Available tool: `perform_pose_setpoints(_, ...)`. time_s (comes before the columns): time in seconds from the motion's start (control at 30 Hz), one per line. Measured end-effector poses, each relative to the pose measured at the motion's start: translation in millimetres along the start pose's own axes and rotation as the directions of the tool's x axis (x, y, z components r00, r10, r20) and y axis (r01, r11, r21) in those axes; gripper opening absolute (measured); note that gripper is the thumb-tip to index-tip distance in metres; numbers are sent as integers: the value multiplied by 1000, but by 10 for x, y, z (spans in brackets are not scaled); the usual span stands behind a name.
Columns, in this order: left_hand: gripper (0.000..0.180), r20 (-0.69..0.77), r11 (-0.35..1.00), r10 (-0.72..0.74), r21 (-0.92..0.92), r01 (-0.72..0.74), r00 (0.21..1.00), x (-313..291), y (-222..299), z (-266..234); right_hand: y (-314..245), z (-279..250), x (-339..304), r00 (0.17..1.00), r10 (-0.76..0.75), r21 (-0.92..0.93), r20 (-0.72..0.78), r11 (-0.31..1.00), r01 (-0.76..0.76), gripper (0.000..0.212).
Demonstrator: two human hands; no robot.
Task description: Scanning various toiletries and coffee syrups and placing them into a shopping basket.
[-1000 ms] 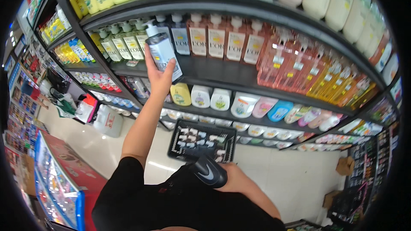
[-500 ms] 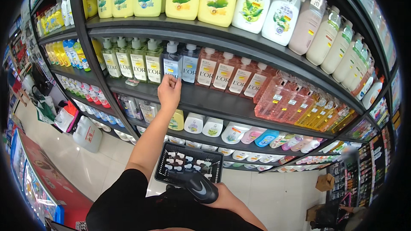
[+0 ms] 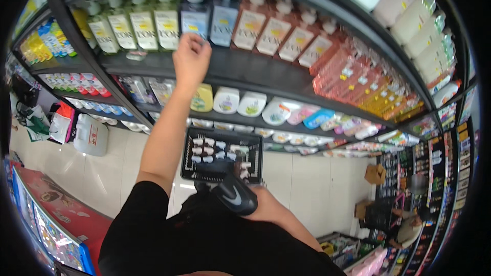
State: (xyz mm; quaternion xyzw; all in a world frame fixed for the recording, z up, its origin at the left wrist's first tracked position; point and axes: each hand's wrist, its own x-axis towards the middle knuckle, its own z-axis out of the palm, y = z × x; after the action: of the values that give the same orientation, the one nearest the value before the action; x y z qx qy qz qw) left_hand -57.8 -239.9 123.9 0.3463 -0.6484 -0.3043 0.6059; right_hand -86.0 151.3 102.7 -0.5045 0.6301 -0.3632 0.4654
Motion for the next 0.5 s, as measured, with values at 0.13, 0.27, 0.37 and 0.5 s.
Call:
perform_pose_setpoints(0.13,18,3,999,9,44,-9,1000,50,-87,-59,65,-150,-100,989,56,99,-134,994,-43,38)
perform_pose_setpoints(0.27,16,-161,915,166,-344,-213,973,-342,-210,-36,1238,-267,-149,833,348,150,-430,937,-314,29)
perform_pose_setpoints(0.37,18,11,954,234,-195,-227,972,-1195,-347,-93,2933,-266,-640,661,629,177,-410,765,-619,31)
perform_pose_setpoints(0.5,12,574,878,-428,81,471,698,-3264,-1473,126,5912,105,-3636,602,796,-694,-67,396,-601,27)
